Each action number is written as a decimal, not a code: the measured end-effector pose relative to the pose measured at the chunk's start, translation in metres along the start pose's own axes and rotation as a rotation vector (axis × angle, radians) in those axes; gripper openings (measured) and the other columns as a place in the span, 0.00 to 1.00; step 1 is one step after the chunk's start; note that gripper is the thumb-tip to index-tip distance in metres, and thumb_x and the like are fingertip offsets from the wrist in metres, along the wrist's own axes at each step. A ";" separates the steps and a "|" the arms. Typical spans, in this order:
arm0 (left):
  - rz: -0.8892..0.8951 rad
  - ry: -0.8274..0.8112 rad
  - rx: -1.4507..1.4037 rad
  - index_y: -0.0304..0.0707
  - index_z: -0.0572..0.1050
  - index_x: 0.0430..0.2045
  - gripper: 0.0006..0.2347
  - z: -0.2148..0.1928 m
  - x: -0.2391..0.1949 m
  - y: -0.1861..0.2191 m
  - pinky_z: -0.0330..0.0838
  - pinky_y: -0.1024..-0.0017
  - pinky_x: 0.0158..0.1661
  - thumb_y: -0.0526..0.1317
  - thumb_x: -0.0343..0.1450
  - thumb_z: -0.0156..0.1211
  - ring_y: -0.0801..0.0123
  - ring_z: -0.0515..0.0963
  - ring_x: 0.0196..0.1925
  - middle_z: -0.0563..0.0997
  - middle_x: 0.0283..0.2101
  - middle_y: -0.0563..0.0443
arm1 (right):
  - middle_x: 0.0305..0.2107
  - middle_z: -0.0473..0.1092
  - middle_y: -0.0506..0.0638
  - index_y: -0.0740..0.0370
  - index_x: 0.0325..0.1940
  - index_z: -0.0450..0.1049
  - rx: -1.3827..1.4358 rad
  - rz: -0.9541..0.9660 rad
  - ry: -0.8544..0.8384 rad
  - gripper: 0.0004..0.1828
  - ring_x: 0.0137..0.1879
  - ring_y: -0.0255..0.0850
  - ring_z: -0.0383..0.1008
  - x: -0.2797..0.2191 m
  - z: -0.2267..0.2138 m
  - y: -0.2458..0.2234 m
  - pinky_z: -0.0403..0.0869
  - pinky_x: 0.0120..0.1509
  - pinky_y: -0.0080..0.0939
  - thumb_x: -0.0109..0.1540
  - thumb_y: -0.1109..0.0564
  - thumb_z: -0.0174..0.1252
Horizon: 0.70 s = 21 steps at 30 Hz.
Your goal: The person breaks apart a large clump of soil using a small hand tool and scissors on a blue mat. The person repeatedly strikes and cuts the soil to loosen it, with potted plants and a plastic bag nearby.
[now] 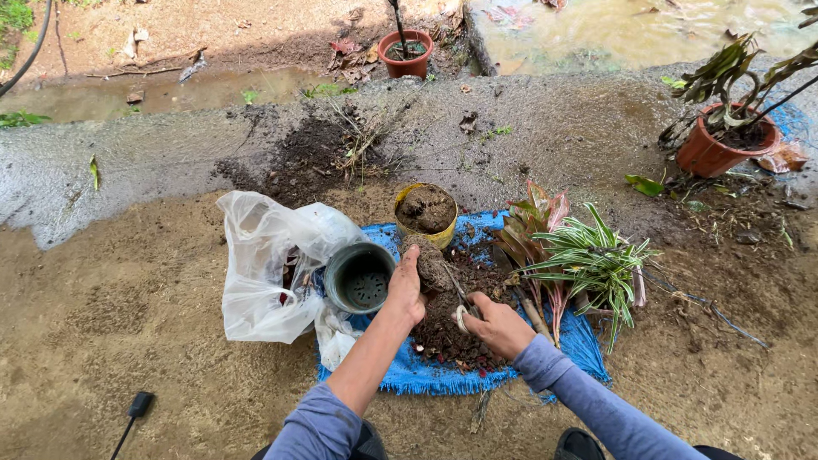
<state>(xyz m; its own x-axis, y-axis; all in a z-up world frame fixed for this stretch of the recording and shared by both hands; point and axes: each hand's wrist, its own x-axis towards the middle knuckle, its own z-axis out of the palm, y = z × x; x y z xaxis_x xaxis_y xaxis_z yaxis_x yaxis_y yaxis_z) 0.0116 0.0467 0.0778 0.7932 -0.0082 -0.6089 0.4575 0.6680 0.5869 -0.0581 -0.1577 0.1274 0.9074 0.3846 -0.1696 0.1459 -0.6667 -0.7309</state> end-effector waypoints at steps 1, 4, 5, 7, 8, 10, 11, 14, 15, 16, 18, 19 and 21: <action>-0.005 -0.012 -0.016 0.52 0.72 0.54 0.18 -0.002 0.001 -0.002 0.72 0.43 0.52 0.53 0.72 0.56 0.58 0.77 0.55 0.78 0.55 0.54 | 0.26 0.75 0.63 0.65 0.59 0.67 0.032 0.112 -0.052 0.31 0.31 0.50 0.77 -0.001 0.000 -0.002 0.73 0.36 0.51 0.65 0.37 0.53; -0.017 -0.037 -0.044 0.47 0.73 0.53 0.18 -0.005 0.001 -0.004 0.73 0.43 0.52 0.53 0.73 0.56 0.57 0.78 0.53 0.79 0.54 0.51 | 0.24 0.76 0.62 0.63 0.59 0.67 0.094 0.331 -0.125 0.32 0.29 0.49 0.79 -0.003 -0.006 -0.017 0.75 0.36 0.48 0.63 0.36 0.54; -0.021 -0.039 -0.042 0.46 0.73 0.53 0.18 -0.004 -0.001 -0.004 0.73 0.43 0.52 0.53 0.74 0.56 0.57 0.79 0.52 0.79 0.54 0.51 | 0.24 0.76 0.62 0.63 0.60 0.67 0.091 0.325 -0.093 0.33 0.29 0.48 0.79 -0.003 -0.007 -0.021 0.74 0.36 0.47 0.62 0.36 0.56; -0.024 -0.006 -0.009 0.46 0.72 0.53 0.17 0.001 -0.006 -0.003 0.72 0.42 0.53 0.53 0.74 0.55 0.58 0.78 0.52 0.79 0.53 0.51 | 0.24 0.76 0.60 0.62 0.60 0.68 0.134 0.342 -0.064 0.33 0.29 0.47 0.78 -0.003 -0.011 -0.026 0.74 0.35 0.47 0.60 0.37 0.58; -0.023 0.031 0.019 0.48 0.71 0.53 0.17 0.004 -0.008 -0.004 0.71 0.41 0.53 0.52 0.74 0.55 0.58 0.78 0.53 0.78 0.53 0.51 | 0.24 0.76 0.59 0.62 0.60 0.68 0.179 0.363 -0.069 0.33 0.28 0.47 0.78 -0.002 -0.013 -0.025 0.75 0.33 0.48 0.60 0.37 0.58; -0.018 0.029 0.012 0.48 0.71 0.53 0.17 0.005 -0.011 -0.003 0.71 0.41 0.55 0.52 0.75 0.54 0.58 0.78 0.54 0.78 0.54 0.51 | 0.23 0.75 0.57 0.62 0.59 0.69 0.197 0.325 -0.070 0.32 0.27 0.47 0.77 -0.001 -0.014 -0.024 0.75 0.32 0.49 0.59 0.38 0.59; -0.016 -0.010 -0.023 0.46 0.72 0.53 0.17 0.004 -0.010 -0.002 0.71 0.42 0.56 0.52 0.75 0.54 0.58 0.78 0.54 0.79 0.54 0.51 | 0.23 0.75 0.57 0.63 0.58 0.69 0.170 0.265 -0.067 0.32 0.27 0.46 0.77 0.000 -0.014 -0.023 0.74 0.32 0.49 0.60 0.38 0.59; -0.050 0.004 -0.022 0.46 0.72 0.54 0.18 -0.002 -0.003 -0.004 0.69 0.42 0.57 0.53 0.74 0.52 0.58 0.78 0.55 0.79 0.55 0.50 | 0.21 0.73 0.61 0.62 0.57 0.69 0.189 0.340 -0.151 0.29 0.24 0.48 0.75 -0.003 -0.010 -0.017 0.73 0.29 0.51 0.62 0.39 0.56; -0.070 0.031 -0.003 0.47 0.72 0.54 0.18 -0.004 0.000 -0.006 0.68 0.42 0.57 0.54 0.74 0.51 0.58 0.78 0.55 0.79 0.55 0.50 | 0.21 0.72 0.63 0.61 0.57 0.68 0.213 0.408 -0.196 0.27 0.22 0.49 0.74 -0.005 -0.008 -0.013 0.73 0.28 0.52 0.62 0.39 0.54; -0.090 0.030 -0.018 0.46 0.72 0.53 0.18 -0.008 0.004 -0.009 0.69 0.42 0.57 0.54 0.75 0.51 0.58 0.78 0.55 0.79 0.55 0.50 | 0.21 0.73 0.61 0.62 0.55 0.69 0.169 0.299 -0.176 0.26 0.23 0.47 0.75 -0.003 -0.004 -0.008 0.73 0.28 0.49 0.64 0.39 0.55; -0.129 0.027 -0.047 0.44 0.73 0.53 0.18 -0.015 0.014 -0.015 0.70 0.44 0.56 0.54 0.75 0.51 0.58 0.79 0.55 0.80 0.54 0.48 | 0.22 0.75 0.57 0.65 0.52 0.69 0.082 0.081 -0.135 0.25 0.23 0.41 0.76 -0.001 0.002 0.001 0.73 0.27 0.43 0.69 0.39 0.55; -0.122 0.013 -0.070 0.42 0.74 0.52 0.19 -0.019 0.019 -0.018 0.72 0.45 0.56 0.54 0.75 0.51 0.56 0.80 0.54 0.80 0.54 0.47 | 0.22 0.74 0.56 0.64 0.52 0.70 0.189 0.153 -0.190 0.24 0.22 0.42 0.77 -0.001 0.003 0.003 0.74 0.24 0.45 0.67 0.40 0.55; -0.109 -0.017 -0.115 0.38 0.74 0.52 0.19 -0.025 0.025 -0.022 0.75 0.46 0.56 0.53 0.76 0.52 0.53 0.81 0.53 0.81 0.53 0.45 | 0.23 0.74 0.53 0.64 0.52 0.70 0.403 0.298 -0.296 0.23 0.18 0.44 0.78 -0.003 0.001 0.003 0.76 0.18 0.47 0.63 0.43 0.54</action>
